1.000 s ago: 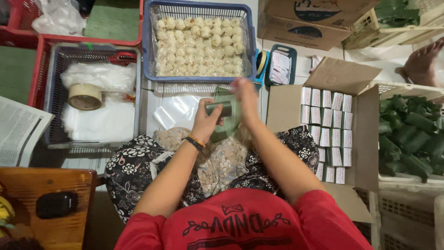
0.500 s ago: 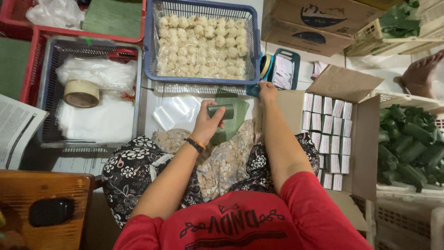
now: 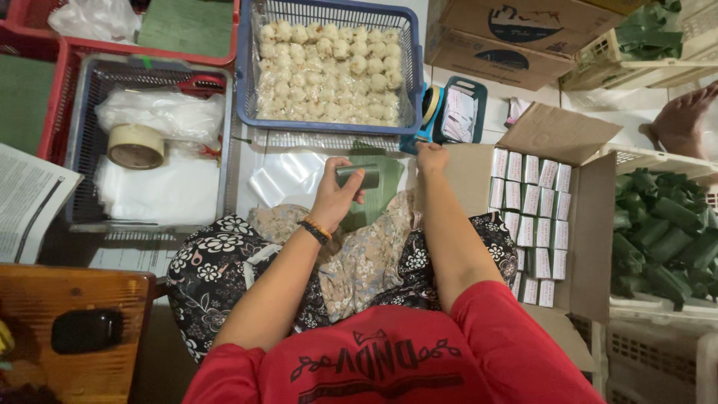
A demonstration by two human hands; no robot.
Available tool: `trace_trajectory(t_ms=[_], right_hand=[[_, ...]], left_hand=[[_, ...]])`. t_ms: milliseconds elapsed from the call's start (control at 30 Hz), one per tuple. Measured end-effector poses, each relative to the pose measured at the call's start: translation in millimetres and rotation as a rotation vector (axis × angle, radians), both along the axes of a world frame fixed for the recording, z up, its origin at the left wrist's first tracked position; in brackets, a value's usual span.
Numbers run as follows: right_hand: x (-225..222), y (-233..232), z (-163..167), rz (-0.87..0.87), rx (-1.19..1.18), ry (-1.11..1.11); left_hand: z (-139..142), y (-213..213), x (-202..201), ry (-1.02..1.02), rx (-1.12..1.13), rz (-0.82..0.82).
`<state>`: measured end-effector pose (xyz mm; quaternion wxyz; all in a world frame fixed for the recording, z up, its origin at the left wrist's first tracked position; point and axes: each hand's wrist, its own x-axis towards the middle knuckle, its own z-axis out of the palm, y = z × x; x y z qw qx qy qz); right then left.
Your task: The person wraps small white food items in green leaves, places them in plastic bags, and seals them with labels. The wrapped items are then placed into a cardboard box.
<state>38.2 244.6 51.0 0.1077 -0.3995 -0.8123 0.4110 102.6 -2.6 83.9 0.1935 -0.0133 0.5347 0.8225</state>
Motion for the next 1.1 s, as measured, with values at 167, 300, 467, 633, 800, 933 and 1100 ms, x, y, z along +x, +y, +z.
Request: trace_trajectory(t_ms=[167, 300, 467, 633, 800, 933, 1100], right_hand=[[0, -4, 1, -0.04, -0.132, 0.099], [-4, -15, 24, 0.078, -0.602, 0.393], [64, -50, 66, 0.45, -0.777, 0.488], [110, -82, 78, 0.626, -0.482, 0.426], [116, -86, 78, 0.615, -0.392, 0.386], [117, -87, 80, 0.592, -0.351, 0.36], [116, -89, 83, 0.546, -0.413, 0.162]], left_hand=[[-3, 0, -2, 0.079, 0.017, 0.008], [-10, -6, -1, 0.151, -0.017, 0.012], [-10, -7, -6, 0.291, -0.049, 0.02], [7, -10, 6, 0.311, -0.112, -0.05], [28, -16, 20, 0.706, -0.364, 0.045], [33, -21, 21, 0.973, -0.443, 0.091], [24, -18, 27, 0.894, -0.457, 0.104]])
